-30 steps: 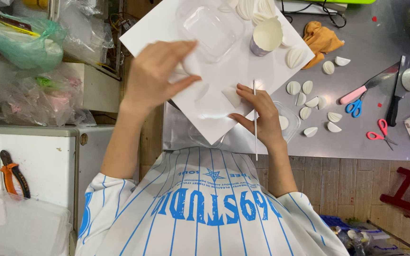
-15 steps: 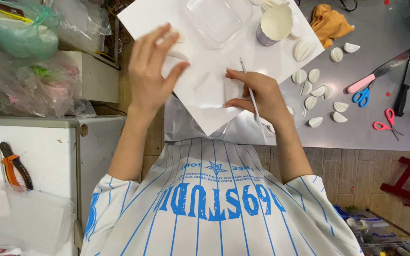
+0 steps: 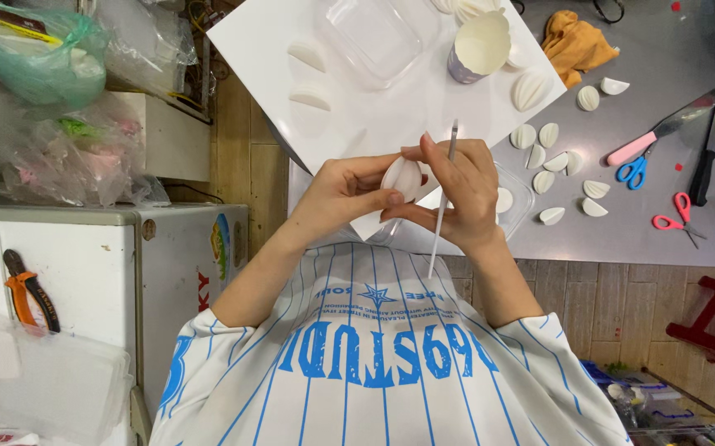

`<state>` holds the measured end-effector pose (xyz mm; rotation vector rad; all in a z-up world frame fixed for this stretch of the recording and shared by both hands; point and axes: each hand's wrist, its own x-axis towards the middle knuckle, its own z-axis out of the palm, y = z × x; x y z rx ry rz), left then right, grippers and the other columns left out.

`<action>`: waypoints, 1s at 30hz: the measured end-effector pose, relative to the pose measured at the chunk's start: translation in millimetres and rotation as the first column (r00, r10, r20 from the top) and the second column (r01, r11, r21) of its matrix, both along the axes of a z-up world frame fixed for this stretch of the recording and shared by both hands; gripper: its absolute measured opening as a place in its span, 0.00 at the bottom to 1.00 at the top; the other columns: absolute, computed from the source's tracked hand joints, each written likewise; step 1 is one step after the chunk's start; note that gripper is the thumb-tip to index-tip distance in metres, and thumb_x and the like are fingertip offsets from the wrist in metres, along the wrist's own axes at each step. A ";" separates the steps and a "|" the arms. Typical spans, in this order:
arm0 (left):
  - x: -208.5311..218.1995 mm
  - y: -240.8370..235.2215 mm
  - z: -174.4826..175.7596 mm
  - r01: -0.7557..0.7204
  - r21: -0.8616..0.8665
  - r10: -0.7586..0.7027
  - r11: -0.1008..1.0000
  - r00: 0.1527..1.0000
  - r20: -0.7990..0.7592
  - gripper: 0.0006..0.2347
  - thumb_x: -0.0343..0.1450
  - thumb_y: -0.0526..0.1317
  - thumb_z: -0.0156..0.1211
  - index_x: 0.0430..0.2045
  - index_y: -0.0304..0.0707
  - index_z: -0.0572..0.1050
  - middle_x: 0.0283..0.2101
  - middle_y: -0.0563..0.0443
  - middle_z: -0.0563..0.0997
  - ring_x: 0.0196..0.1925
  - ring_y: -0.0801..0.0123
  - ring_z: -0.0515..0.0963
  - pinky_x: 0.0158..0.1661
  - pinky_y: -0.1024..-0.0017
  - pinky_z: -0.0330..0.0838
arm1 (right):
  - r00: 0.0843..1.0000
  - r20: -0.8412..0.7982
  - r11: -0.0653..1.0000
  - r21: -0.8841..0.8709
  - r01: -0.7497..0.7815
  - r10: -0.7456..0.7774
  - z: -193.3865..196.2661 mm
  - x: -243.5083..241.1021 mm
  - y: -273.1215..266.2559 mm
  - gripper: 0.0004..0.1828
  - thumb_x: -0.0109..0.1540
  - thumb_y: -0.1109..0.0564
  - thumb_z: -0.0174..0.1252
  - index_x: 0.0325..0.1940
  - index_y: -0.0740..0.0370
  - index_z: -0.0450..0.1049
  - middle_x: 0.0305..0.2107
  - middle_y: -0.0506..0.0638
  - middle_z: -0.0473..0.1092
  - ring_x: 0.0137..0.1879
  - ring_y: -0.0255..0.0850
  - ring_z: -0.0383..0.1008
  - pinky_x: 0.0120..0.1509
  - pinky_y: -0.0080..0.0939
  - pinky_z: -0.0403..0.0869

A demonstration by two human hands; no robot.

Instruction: The person repeatedly picks up small white dough pieces, uses a thin white stick to press and shape them into curved forms, and places the shaped pieces into a clear plastic container. The process is repeated for multiple pieces throughout the clip.

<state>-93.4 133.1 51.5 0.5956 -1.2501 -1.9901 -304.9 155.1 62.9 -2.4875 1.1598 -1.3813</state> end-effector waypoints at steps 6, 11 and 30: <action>1.9 1.7 -7.8 0.018 -0.108 -0.006 0.994 0.994 0.109 0.20 0.76 0.37 0.62 0.61 0.24 0.71 0.52 0.40 0.83 0.53 0.66 0.84 0.53 0.72 0.81 | 0.999 0.041 0.999 -0.031 -0.015 0.016 -7.0 -1.7 3.2 0.54 0.49 0.42 0.81 0.71 0.63 0.63 0.49 0.50 0.77 0.51 0.44 0.72 0.54 0.44 0.70; 3.8 -0.8 -9.0 0.105 -0.030 -0.106 0.994 0.994 -0.028 0.20 0.78 0.41 0.57 0.63 0.26 0.70 0.55 0.40 0.82 0.57 0.64 0.84 0.56 0.69 0.83 | 0.956 0.256 0.983 0.077 -0.167 0.143 -10.6 -4.6 1.7 0.55 0.46 0.42 0.79 0.71 0.60 0.63 0.51 0.51 0.76 0.58 0.46 0.73 0.61 0.43 0.74; -18.0 15.5 14.5 -0.122 -0.863 0.646 0.491 0.716 0.266 0.20 0.71 0.38 0.71 0.59 0.38 0.75 0.42 0.45 0.85 0.37 0.66 0.86 0.37 0.73 0.80 | 0.800 0.574 0.792 0.564 -0.234 -0.172 -35.4 -5.1 18.8 0.25 0.60 0.61 0.71 0.59 0.69 0.75 0.50 0.55 0.77 0.53 0.42 0.80 0.61 0.41 0.79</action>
